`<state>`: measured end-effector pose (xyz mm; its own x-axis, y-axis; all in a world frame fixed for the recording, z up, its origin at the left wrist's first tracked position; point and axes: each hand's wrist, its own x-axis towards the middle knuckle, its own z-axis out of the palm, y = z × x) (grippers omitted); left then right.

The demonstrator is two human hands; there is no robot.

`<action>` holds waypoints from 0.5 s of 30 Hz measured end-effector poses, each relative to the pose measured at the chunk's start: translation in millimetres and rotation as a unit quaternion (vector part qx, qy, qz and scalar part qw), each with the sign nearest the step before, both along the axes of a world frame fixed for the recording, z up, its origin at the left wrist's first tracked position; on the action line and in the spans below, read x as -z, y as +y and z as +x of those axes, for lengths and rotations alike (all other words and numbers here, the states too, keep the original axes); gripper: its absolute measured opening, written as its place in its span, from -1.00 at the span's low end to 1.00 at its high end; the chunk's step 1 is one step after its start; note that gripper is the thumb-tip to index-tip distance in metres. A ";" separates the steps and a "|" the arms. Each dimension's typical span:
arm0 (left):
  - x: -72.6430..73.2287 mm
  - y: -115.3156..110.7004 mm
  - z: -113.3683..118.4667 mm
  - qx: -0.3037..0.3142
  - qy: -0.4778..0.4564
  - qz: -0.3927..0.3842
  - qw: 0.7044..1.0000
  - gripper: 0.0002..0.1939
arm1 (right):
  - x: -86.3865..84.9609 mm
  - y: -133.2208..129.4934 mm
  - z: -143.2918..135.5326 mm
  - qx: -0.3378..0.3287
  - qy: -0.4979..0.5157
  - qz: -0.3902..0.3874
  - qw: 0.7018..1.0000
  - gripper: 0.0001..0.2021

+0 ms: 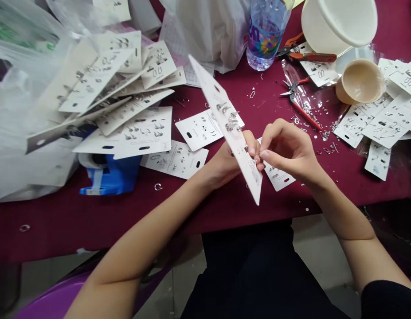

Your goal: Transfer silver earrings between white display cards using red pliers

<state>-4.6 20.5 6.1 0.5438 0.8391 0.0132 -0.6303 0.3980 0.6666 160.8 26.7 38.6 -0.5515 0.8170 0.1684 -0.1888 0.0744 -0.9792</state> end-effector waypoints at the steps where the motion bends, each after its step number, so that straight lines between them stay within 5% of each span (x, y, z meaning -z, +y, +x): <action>1: -0.5 -0.6 -0.3 -0.002 0.000 0.003 1.000 -0.51 | 3.7 0.1 -0.8 -0.003 0.028 -0.027 0.999 -0.90; 6: -0.8 -1.7 -0.5 0.011 -0.004 -0.006 1.000 -0.54 | 10.6 -0.3 -3.1 -0.009 0.096 -0.075 0.993 -0.88; 15: 1.0 -1.4 -1.7 0.016 0.009 -0.008 1.000 -0.53 | 14.5 -2.1 -3.4 0.004 0.066 -0.057 0.996 -0.84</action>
